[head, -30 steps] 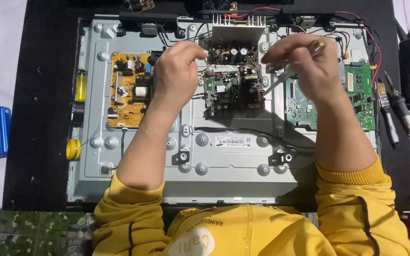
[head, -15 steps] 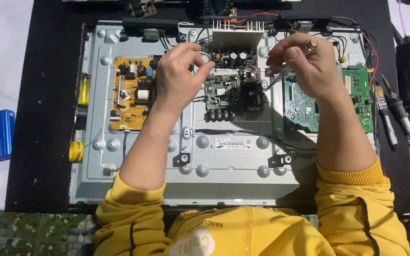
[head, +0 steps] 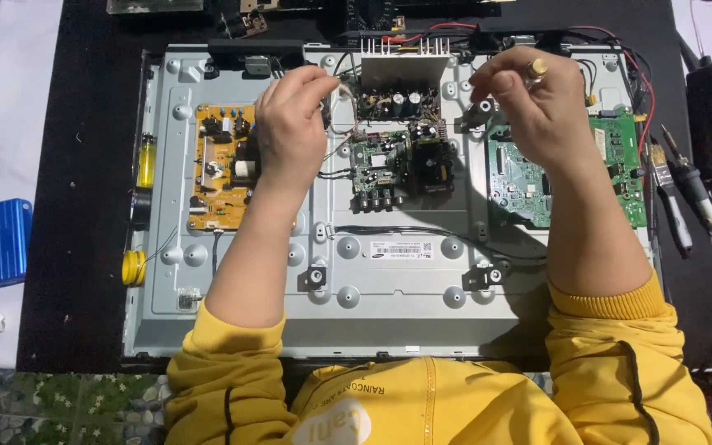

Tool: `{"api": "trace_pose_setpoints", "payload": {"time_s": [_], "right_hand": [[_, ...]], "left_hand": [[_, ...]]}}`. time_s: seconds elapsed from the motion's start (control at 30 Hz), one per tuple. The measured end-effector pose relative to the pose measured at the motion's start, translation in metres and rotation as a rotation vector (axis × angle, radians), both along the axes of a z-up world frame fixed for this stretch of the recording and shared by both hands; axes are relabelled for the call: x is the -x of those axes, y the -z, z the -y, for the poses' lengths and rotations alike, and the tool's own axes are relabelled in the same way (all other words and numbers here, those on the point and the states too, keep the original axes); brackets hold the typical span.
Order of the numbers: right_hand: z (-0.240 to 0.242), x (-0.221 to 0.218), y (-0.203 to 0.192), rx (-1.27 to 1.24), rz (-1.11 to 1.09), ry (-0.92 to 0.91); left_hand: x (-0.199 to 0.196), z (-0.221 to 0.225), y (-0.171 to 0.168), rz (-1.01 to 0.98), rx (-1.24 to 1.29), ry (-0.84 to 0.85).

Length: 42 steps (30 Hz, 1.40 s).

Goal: Disassembling a television by removing screws from circuit boards and disconnecting internal wiring harnesses.

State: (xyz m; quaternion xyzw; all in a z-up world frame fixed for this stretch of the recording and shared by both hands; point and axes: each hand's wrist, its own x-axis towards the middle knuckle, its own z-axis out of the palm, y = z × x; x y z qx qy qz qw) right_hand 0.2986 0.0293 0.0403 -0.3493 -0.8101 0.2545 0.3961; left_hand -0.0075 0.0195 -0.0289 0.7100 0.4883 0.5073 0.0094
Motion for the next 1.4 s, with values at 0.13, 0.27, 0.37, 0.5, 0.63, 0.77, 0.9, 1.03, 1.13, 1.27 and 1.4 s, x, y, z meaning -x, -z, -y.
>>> {"api": "trace_pose_setpoints", "payload": {"time_s": [0.13,0.27,0.37,0.5,0.63,0.77,0.9,1.03,1.13,1.27,1.4], "right_hand": [[-0.017,-0.011,0.024,-0.104,-0.129,0.078],[-0.021,-0.01,0.028,-0.096,-0.224,0.013],[-0.011,-0.001,0.019,-0.013,-0.032,0.117],[-0.005,0.012,0.011,0.181,0.055,0.091],[-0.003,0.017,0.01,0.263,0.146,0.176],[-0.004,0.015,0.013,0.256,0.122,0.145],[-0.003,0.015,0.013,0.208,0.1,0.124],[-0.001,0.01,0.008,0.1,0.085,0.085],[0.004,0.01,-0.002,0.06,0.081,-0.012],[0.009,0.017,-0.003,0.088,0.167,-0.114],[0.007,0.018,0.006,0.112,0.181,-0.05]], "left_hand": [[0.003,-0.005,0.012,-0.388,-0.062,-0.3],[-0.007,0.003,0.004,-0.516,-0.061,-0.406],[-0.016,0.005,0.006,-0.564,0.156,-0.36],[-0.021,0.005,-0.002,-0.612,0.459,-0.279],[-0.022,0.009,-0.013,-0.619,0.661,-0.11],[-0.021,0.009,-0.015,-0.604,0.678,-0.057],[-0.018,0.01,-0.019,-0.607,0.742,-0.01],[-0.015,0.011,-0.02,-0.501,0.696,0.017],[-0.014,0.006,-0.003,-0.505,0.619,-0.018],[-0.014,-0.003,0.012,-0.49,0.545,-0.07],[-0.018,-0.004,0.01,-0.481,0.539,-0.102]]}}
